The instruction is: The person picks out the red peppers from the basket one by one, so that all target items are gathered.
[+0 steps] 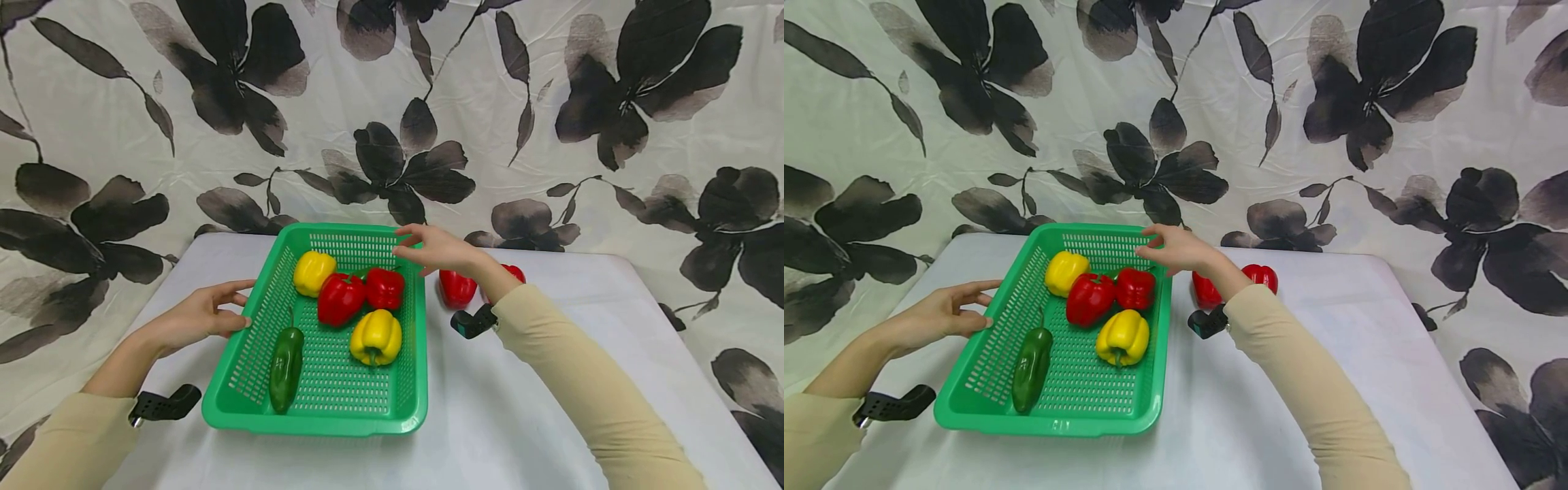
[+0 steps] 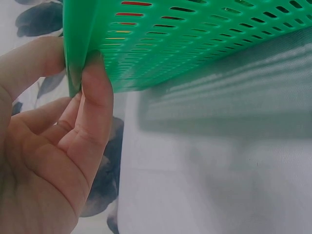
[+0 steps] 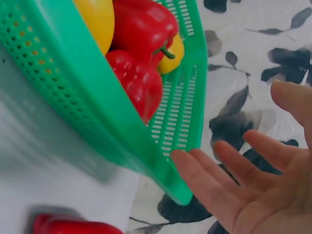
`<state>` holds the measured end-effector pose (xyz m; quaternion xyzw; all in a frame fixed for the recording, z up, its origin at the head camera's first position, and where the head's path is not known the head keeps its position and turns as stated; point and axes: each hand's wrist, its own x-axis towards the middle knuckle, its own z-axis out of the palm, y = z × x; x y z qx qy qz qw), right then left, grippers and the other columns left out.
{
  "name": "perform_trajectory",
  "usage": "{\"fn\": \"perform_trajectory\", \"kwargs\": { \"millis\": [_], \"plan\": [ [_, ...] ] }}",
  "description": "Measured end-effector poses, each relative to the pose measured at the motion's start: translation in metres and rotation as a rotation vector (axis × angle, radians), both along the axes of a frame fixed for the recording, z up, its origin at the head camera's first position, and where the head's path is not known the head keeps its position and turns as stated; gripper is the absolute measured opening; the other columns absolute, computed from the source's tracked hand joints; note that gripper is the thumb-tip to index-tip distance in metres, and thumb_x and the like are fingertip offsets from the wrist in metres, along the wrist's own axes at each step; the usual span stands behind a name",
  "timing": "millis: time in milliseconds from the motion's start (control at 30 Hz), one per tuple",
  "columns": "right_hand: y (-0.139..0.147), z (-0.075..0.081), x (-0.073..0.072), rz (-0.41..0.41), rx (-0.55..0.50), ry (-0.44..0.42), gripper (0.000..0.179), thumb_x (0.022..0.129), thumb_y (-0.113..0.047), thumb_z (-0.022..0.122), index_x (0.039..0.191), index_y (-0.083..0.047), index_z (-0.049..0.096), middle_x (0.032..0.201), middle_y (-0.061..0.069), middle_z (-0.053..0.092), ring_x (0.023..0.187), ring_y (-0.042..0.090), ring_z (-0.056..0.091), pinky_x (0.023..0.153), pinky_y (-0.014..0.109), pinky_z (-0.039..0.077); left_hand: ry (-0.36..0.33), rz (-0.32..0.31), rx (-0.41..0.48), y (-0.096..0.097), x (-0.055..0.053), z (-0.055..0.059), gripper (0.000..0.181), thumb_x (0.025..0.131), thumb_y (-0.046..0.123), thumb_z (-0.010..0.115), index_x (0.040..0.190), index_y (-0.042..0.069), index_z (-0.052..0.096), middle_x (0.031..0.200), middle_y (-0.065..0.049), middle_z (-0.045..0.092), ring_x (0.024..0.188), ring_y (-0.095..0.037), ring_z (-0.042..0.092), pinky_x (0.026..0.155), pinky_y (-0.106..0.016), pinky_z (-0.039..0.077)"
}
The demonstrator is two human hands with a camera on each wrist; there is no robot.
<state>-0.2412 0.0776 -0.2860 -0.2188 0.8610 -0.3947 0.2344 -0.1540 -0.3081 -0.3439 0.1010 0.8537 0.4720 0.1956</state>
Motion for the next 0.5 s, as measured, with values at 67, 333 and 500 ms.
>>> {"fn": "perform_trajectory", "kwargs": {
  "millis": [67, 333, 500],
  "plan": [
    [-0.004, 0.001, 0.000, 0.001, 0.016, -0.005, 0.055, 0.093, -0.030, 0.053, 0.141, -0.011, 0.033, 0.135, 0.014, 0.045, 0.115, 0.032, 0.052, 0.079, 0.038, 0.054, 0.002, 0.001, 0.002, 0.000, 0.000, 0.000, 0.076, 0.086, 0.020, 0.065, 0.146, 0.005, 0.020, 0.119, -0.024, 0.046, 0.085, -0.023, 0.064, 0.074, -0.035, 0.055],
    [-0.018, -0.003, -0.003, -0.004, 0.071, -0.058, 0.057, 0.093, -0.033, 0.052, 0.142, -0.013, 0.032, 0.137, 0.012, 0.043, 0.119, 0.028, 0.049, 0.080, 0.038, 0.054, 0.003, 0.006, 0.002, 0.001, 0.001, 0.000, 0.076, 0.086, 0.019, 0.065, 0.146, 0.005, 0.020, 0.119, -0.024, 0.046, 0.086, -0.022, 0.064, 0.074, -0.035, 0.054],
    [-0.029, -0.005, 0.000, -0.018, 0.098, -0.062, 0.057, 0.092, -0.033, 0.054, 0.142, -0.013, 0.033, 0.138, 0.014, 0.041, 0.117, 0.029, 0.049, 0.079, 0.041, 0.054, -0.005, 0.007, 0.001, 0.000, 0.001, -0.001, 0.077, 0.086, 0.020, 0.065, 0.146, 0.005, 0.019, 0.120, -0.024, 0.046, 0.087, -0.022, 0.064, 0.075, -0.036, 0.054]
  ]
}}
